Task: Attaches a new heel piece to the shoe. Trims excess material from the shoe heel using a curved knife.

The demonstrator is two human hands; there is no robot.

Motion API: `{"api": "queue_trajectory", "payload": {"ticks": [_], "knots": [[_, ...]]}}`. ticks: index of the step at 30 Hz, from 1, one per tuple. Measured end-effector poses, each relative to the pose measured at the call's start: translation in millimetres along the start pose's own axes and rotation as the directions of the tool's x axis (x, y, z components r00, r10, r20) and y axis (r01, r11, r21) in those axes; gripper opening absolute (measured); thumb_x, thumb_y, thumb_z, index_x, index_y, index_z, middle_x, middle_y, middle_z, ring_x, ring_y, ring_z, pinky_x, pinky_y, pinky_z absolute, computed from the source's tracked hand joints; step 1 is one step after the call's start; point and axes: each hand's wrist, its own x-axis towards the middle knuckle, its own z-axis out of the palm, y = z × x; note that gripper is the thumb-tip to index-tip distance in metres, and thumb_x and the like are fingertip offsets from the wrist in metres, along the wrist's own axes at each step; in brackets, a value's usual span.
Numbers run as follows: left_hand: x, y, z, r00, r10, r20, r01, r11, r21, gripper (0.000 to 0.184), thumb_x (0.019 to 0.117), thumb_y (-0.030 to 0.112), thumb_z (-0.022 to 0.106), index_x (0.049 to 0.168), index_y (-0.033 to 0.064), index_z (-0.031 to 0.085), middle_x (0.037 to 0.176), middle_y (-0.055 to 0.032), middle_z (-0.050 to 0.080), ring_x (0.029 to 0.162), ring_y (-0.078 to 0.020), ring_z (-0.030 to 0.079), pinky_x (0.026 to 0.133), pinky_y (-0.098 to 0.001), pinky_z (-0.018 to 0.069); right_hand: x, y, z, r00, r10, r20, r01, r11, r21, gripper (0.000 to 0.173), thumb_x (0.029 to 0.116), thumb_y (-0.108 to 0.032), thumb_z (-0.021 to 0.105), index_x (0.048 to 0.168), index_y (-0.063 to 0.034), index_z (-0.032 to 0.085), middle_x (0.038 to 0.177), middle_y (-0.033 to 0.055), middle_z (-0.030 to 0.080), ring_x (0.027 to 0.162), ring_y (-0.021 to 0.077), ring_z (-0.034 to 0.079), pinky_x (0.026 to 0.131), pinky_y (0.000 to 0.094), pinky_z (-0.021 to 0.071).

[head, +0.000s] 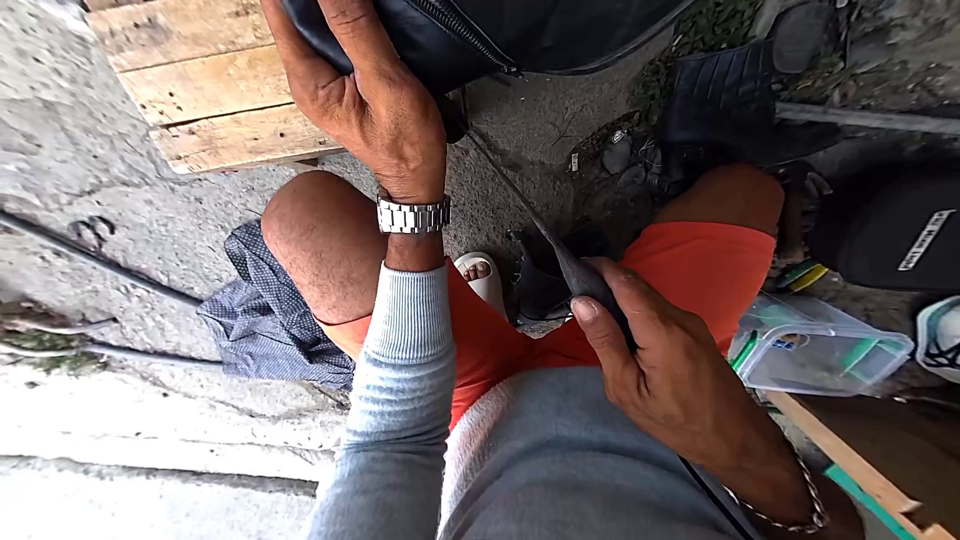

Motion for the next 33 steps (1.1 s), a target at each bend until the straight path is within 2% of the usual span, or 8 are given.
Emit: {"api": "queue_trajectory", "payload": {"ticks": [4, 6, 10, 14, 20, 23, 28, 33], "knots": [[0, 2, 2, 0.999, 0.035, 0.005, -0.035, 0.999, 0.025, 0.014, 0.1005, -0.006, 0.044, 0.101, -0.0121, 0.057, 0.08, -0.0078, 0.06, 0.076, -0.0106, 0.065, 0.072, -0.0279, 0.0573, 3, -10, -2, 1.0, -0.011, -0.015, 0.009, 0.997, -0.074, 0.049, 0.1088, -0.039, 0.043, 0.136, -0.0025, 0.061, 0.091, 0.008, 0.071, 0.066, 0.0144, 0.065, 0.054, 0.0323, 0.0517], [0, 2, 3, 0.999, 0.046, 0.017, -0.047, 0.998, 0.034, 0.013, 0.0999, -0.006, 0.045, 0.099, -0.0116, 0.057, 0.079, -0.0077, 0.061, 0.075, -0.01, 0.065, 0.071, -0.0276, 0.0573, 5, -13, -4, 1.0, 0.002, -0.008, -0.003, 0.997, -0.082, 0.047, 0.1088, -0.038, 0.043, 0.134, -0.003, 0.061, 0.089, 0.0067, 0.07, 0.065, 0.0133, 0.063, 0.053, 0.0314, 0.0506], [2, 2, 4, 1.0, 0.015, 0.024, -0.016, 0.998, 0.053, 0.015, 0.1018, -0.005, 0.045, 0.104, -0.0131, 0.057, 0.082, -0.009, 0.061, 0.079, -0.0116, 0.066, 0.075, -0.0282, 0.0573, 9, -16, -7, 1.0, 0.02, -0.005, -0.021, 0.997, -0.077, 0.047, 0.1084, -0.038, 0.043, 0.134, -0.0041, 0.062, 0.084, 0.0056, 0.068, 0.062, 0.0131, 0.061, 0.051, 0.0313, 0.0483], [2, 2, 5, 0.999, 0.022, 0.028, -0.022, 1.0, 0.008, 0.014, 0.1014, -0.006, 0.046, 0.101, -0.0123, 0.058, 0.08, -0.0086, 0.062, 0.076, -0.0113, 0.066, 0.072, -0.0287, 0.058, 14, -15, -12, 0.999, 0.027, 0.018, -0.025, 0.997, -0.071, 0.047, 0.1082, -0.04, 0.043, 0.133, -0.006, 0.063, 0.084, 0.0041, 0.068, 0.065, 0.0126, 0.061, 0.053, 0.032, 0.0491], [2, 3, 7, 0.999, 0.006, 0.036, -0.006, 1.0, -0.01, 0.012, 0.1029, -0.005, 0.046, 0.103, -0.0111, 0.056, 0.082, -0.0082, 0.061, 0.078, -0.0118, 0.066, 0.075, -0.0296, 0.0583, 23, -15, -10, 0.999, 0.028, 0.022, -0.027, 0.998, -0.05, 0.046, 0.1074, -0.04, 0.043, 0.132, -0.0067, 0.063, 0.079, 0.0005, 0.065, 0.061, 0.0093, 0.058, 0.05, 0.0294, 0.0461], [0, 2, 8, 0.999, 0.042, 0.031, -0.042, 0.999, 0.02, 0.011, 0.1017, -0.006, 0.046, 0.1, -0.0109, 0.056, 0.081, -0.0083, 0.061, 0.078, -0.0116, 0.066, 0.074, -0.0292, 0.0578, 21, -12, -8, 1.0, 0.021, 0.021, -0.02, 0.999, -0.025, 0.044, 0.1079, -0.038, 0.043, 0.133, -0.0069, 0.062, 0.08, 0.0002, 0.064, 0.062, 0.0081, 0.058, 0.051, 0.0279, 0.0464], [0, 0, 9, 0.998, 0.066, 0.015, -0.067, 0.996, 0.065, 0.011, 0.1012, -0.006, 0.048, 0.102, -0.0143, 0.056, 0.082, -0.0114, 0.062, 0.079, -0.014, 0.067, 0.076, -0.0301, 0.0581, 11, -10, -7, 0.999, 0.028, 0.019, -0.028, 0.999, -0.024, 0.045, 0.1084, -0.039, 0.043, 0.134, -0.0061, 0.061, 0.082, 0.0021, 0.066, 0.063, 0.0101, 0.059, 0.052, 0.029, 0.0474], [-2, 1, 7, 0.997, 0.069, 0.028, -0.071, 0.993, 0.092, 0.012, 0.1011, -0.006, 0.049, 0.101, -0.0151, 0.057, 0.081, -0.0115, 0.061, 0.079, -0.0142, 0.066, 0.076, -0.0296, 0.0573, 13, -9, -13, 0.999, 0.027, 0.043, -0.026, 0.999, -0.019, 0.046, 0.1083, -0.039, 0.041, 0.135, -0.0073, 0.061, 0.081, 0.0, 0.064, 0.063, 0.0079, 0.057, 0.051, 0.0275, 0.0456]]}}
